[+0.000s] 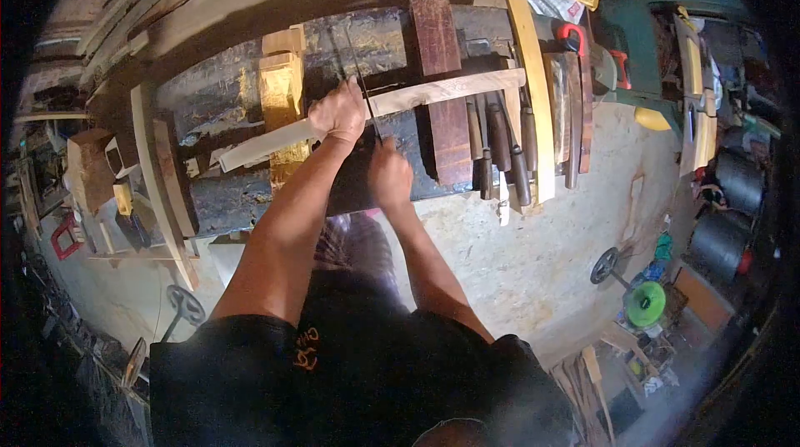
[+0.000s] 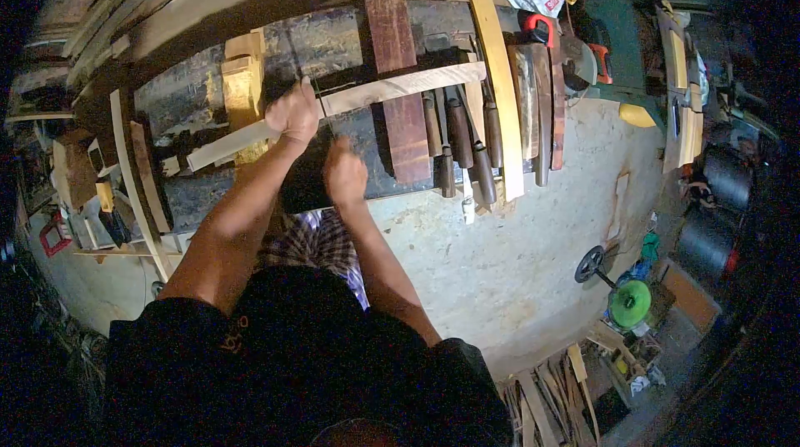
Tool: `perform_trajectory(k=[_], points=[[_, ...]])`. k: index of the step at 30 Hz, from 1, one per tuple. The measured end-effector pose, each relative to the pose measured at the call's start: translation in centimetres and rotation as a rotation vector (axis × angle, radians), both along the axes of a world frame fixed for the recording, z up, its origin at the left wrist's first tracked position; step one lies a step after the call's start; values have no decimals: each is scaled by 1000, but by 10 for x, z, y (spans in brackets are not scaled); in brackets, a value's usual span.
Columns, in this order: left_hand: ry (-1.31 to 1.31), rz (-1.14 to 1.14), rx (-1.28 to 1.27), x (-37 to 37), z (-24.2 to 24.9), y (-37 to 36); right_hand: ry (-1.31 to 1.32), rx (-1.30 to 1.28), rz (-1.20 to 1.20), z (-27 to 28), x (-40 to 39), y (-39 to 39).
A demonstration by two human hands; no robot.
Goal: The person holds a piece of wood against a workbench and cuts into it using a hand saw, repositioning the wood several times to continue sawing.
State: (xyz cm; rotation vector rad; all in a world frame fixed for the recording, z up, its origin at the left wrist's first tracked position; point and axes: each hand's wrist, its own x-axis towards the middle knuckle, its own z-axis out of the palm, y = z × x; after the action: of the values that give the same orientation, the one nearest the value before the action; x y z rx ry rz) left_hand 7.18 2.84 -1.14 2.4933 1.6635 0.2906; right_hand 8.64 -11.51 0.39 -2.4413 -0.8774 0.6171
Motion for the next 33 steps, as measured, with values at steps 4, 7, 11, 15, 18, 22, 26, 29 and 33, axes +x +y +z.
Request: perform_trajectory(k=[4, 7, 11, 15, 18, 22, 26, 29, 33], points=[[-75, -2, 20, -2, -6, 0, 73, -65, -49, -4, -15, -48], [-17, -67, -15, 0, -5, -1, -61, 26, 33, -49, -7, -48], [-309, -192, -315, -26, -10, 2, 12, 168, 60, -21, -1, -9], [-540, -109, 243, -87, 21, 9, -147, 14, 74, -20, -3, -7], [-565, -19, 231, -192, 37, 16, -161, -21, 21, -19, -2, -2], [-483, 657, -65, -340, 35, 32, -160, 75, 106, -4, -5, -4], [213, 844, 364, -454, 30, 69, -424, -72, 175, -32, 0, -10], [227, 1194, 75, -532, 25, 112, -196, 63, 101, -28, -2, -8], [183, 1311, -81, -574, 30, 139, -190, 162, 52, -52, 9, -17]])
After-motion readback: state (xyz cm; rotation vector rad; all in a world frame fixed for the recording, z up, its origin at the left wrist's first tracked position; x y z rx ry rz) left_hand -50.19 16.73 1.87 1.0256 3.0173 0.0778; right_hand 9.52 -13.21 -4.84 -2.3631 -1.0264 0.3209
